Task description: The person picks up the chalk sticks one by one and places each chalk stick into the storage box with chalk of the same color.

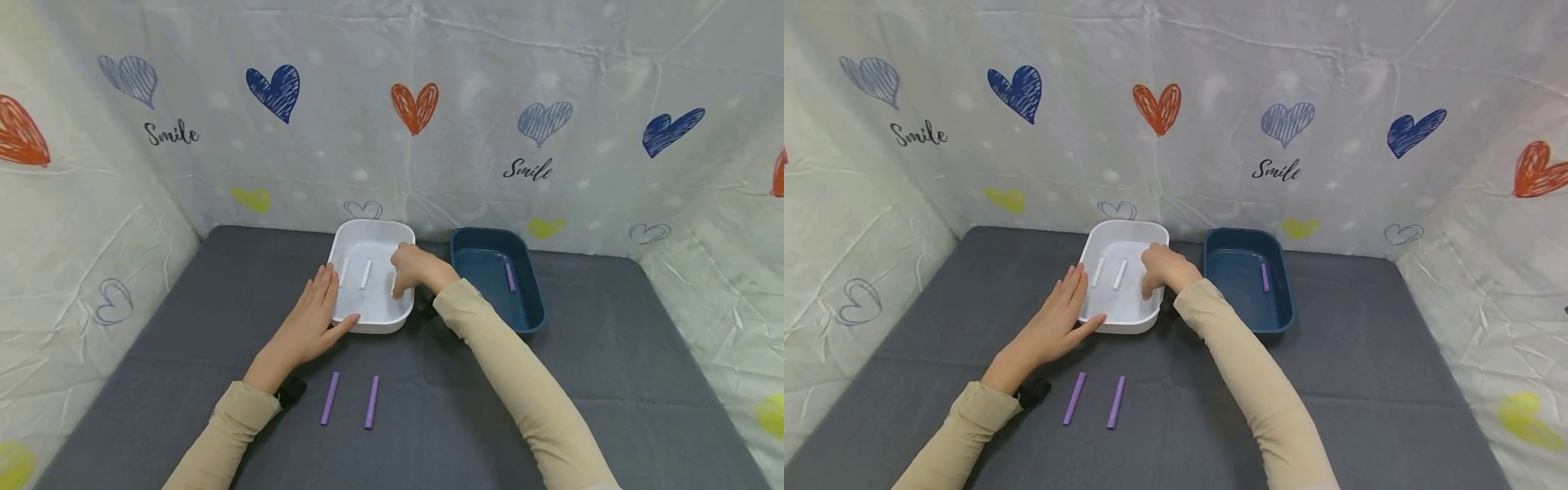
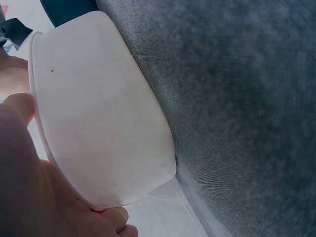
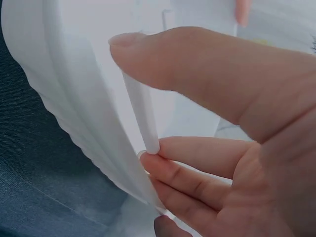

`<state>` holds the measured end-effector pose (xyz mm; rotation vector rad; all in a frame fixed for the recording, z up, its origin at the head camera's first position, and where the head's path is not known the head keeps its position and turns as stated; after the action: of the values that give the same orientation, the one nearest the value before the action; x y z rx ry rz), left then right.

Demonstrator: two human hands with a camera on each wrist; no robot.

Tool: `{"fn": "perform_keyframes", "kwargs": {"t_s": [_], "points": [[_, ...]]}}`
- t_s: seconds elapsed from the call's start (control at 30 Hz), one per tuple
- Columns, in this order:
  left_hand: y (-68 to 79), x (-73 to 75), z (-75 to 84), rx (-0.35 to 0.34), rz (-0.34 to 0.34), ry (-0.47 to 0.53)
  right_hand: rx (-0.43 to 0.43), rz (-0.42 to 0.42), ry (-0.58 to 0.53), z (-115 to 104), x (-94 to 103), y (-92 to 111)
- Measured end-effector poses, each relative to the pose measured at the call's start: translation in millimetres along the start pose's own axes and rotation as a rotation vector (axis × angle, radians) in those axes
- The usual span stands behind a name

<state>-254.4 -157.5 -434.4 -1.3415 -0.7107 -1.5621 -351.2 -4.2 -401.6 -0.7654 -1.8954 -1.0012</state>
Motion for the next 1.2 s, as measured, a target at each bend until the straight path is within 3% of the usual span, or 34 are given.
{"fn": "perform_keyframes", "kwargs": {"t_s": [0.33,0.87,1.2], "points": [[-0.8,-2.2,-0.5,0.001,-0.005,0.000,-0.095,0.027,0.111,5,-5.9,-9],[-0.3,-2.2,-2.4,-0.006,0.013,-0.022,-0.082,0.046,0.273,10,-16.8,-20],[-0.5,-2.8,-2.1,-0.005,0.011,-0.022,-0.076,0.070,0.310,12,-20.0,-23]]}}
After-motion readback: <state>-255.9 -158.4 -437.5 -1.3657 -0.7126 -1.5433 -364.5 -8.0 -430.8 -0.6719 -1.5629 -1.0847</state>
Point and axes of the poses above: each hand's wrist, its own y-axis away from the middle knuckle, its own x-axis out of the back of the hand, z = x × y, the point moved 8 cm from there along -y, towards the middle knuckle, and after that the axes turned 4 degrees about -y, right-handed, at the moved point
